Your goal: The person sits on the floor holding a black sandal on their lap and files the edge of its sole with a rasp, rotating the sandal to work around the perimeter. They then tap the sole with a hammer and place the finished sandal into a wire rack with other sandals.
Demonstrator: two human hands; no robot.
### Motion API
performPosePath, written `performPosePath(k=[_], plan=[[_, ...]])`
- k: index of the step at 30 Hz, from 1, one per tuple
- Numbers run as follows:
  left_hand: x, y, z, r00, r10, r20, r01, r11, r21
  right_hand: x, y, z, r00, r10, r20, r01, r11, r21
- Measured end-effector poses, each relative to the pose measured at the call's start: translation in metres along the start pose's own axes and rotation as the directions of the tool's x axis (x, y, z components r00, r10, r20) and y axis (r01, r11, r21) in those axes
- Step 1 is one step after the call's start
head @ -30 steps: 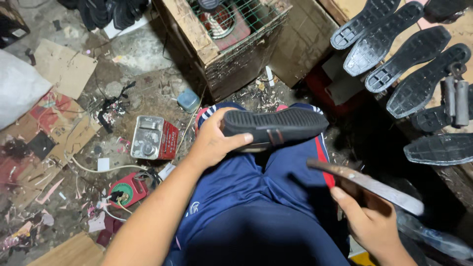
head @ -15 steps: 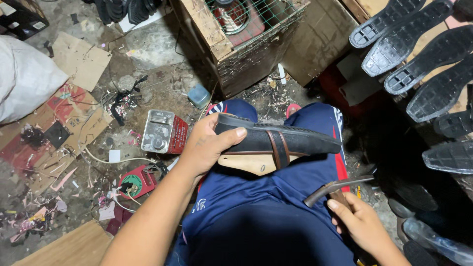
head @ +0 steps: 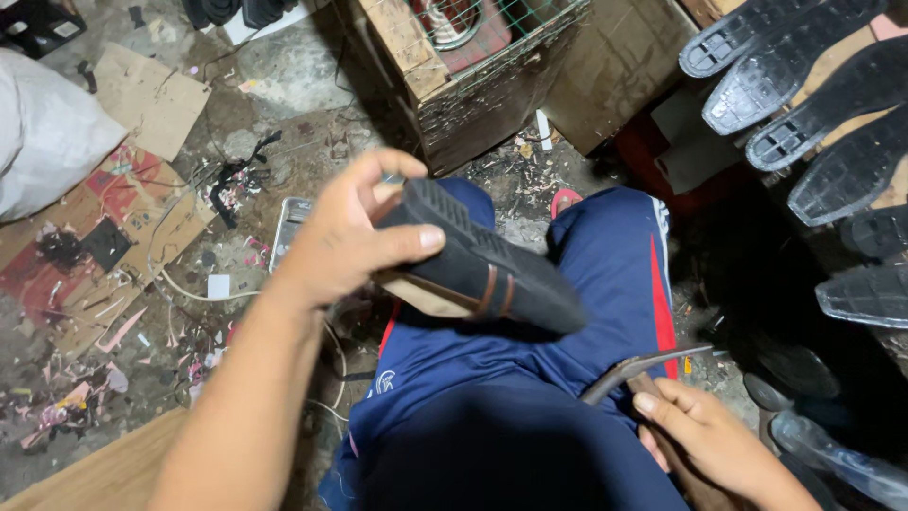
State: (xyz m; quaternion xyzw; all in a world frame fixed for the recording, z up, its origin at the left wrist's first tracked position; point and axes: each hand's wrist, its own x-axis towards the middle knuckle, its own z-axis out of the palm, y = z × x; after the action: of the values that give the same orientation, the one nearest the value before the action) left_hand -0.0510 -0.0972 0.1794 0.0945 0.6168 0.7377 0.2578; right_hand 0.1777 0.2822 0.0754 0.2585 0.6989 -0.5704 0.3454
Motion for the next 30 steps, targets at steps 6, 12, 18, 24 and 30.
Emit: performPosePath(k=[6,12,18,24,30], plan=[[0.033,0.05,-0.018,0.974,-0.14,0.18,0.077,0.945,0.319,-0.014,-0.038,0.029,0.862,-0.412,-0.294,-0.116,0.404,-0.907],[0.061,0.029,0.001,0.974,-0.132,0.182,-0.003,0.803,0.596,-0.011,-0.095,0.052,0.717,-0.667,-0.202,0.477,0.682,-0.555],[0.071,0.026,0.018,0.973,-0.108,0.203,-0.047,0.772,0.634,0.011,-0.159,0.071,0.807,-0.584,-0.086,0.581,0.812,-0.056],[0.068,0.025,0.022,0.968,-0.128,0.217,-0.019,0.822,0.569,0.024,-0.18,0.081,0.791,-0.609,-0.059,0.606,0.793,-0.059],[0.072,0.018,0.023,0.967,-0.11,0.23,-0.05,0.803,0.593,0.023,-0.176,0.079,0.819,-0.569,-0.072,0.567,0.822,-0.055]])
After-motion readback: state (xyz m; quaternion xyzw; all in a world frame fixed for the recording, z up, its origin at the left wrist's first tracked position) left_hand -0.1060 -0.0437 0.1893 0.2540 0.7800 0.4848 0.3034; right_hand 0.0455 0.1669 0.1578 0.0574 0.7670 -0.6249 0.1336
